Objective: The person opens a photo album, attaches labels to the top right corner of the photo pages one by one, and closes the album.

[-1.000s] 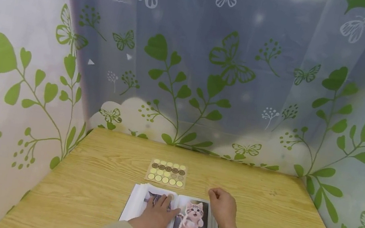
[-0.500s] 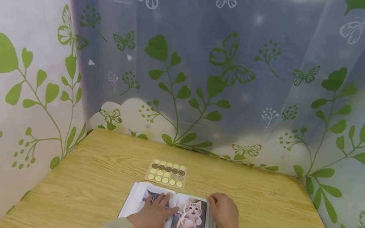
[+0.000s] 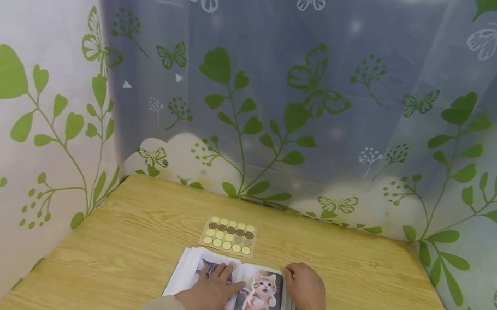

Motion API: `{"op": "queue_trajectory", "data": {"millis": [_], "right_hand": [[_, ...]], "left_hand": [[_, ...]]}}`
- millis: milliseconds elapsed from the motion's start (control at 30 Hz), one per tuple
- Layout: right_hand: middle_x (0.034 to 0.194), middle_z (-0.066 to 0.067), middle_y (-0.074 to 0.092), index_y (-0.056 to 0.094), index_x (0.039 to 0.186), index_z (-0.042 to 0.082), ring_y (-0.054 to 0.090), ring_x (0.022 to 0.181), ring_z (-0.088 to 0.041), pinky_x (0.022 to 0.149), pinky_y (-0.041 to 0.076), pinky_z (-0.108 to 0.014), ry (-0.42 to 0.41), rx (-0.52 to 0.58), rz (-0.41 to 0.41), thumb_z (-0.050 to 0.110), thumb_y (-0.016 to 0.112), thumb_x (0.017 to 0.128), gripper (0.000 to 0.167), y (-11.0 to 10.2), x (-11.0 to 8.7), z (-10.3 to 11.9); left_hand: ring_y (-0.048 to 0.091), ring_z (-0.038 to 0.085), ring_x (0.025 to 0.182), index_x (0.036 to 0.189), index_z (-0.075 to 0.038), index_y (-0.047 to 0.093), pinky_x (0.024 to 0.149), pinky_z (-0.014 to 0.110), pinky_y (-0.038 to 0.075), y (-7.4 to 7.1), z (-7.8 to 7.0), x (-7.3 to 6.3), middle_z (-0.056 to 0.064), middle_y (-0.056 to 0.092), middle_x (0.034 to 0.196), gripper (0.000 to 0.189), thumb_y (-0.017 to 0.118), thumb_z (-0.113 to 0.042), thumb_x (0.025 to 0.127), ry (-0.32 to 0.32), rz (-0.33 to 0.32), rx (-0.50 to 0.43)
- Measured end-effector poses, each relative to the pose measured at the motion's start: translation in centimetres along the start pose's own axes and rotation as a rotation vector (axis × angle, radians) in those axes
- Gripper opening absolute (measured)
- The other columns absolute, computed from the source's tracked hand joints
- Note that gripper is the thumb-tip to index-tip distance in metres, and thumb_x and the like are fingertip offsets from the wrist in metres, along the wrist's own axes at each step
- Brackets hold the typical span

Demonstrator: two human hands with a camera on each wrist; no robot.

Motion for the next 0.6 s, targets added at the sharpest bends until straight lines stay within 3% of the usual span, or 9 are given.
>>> {"op": "queue_trajectory", "data": {"millis": [300,600], "right_hand": [[0.077,0.000,0.066,0.073,0.084,0.012,0.064,0.072,-0.021,0.065,0.055,-0.042,-0.126,-0.113,-0.040,0.014,0.072,0.090,0.007,1.0,-0.1,0.2],[0.081,-0.001,0.064,0.071,0.078,0.012,0.061,0.075,-0.021,0.066,0.055,-0.038,-0.247,-0.179,-0.101,0.011,0.075,0.085,0.008,1.9,-0.7,0.8]], "left_hand": [[0.025,0.039,0.145,0.150,-0.031,0.045,0.107,0.071,0.025,0.2,0.0,0.1,0.017,0.025,0.160,0.092,0.062,-0.080,0.074,-0.001,-0.003,0.005],[0.026,0.039,0.145,0.149,-0.031,0.046,0.107,0.071,0.025,0.1,0.1,0.0,0.017,0.025,0.160,0.092,0.062,-0.079,0.073,-0.007,-0.006,0.012]]}}
Point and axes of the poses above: each hand's wrist, its own x-axis towards the middle knuckle, its own y-axis out of the palm, z = x × y, the point moved 4 cm from there along x, towards the middle knuckle
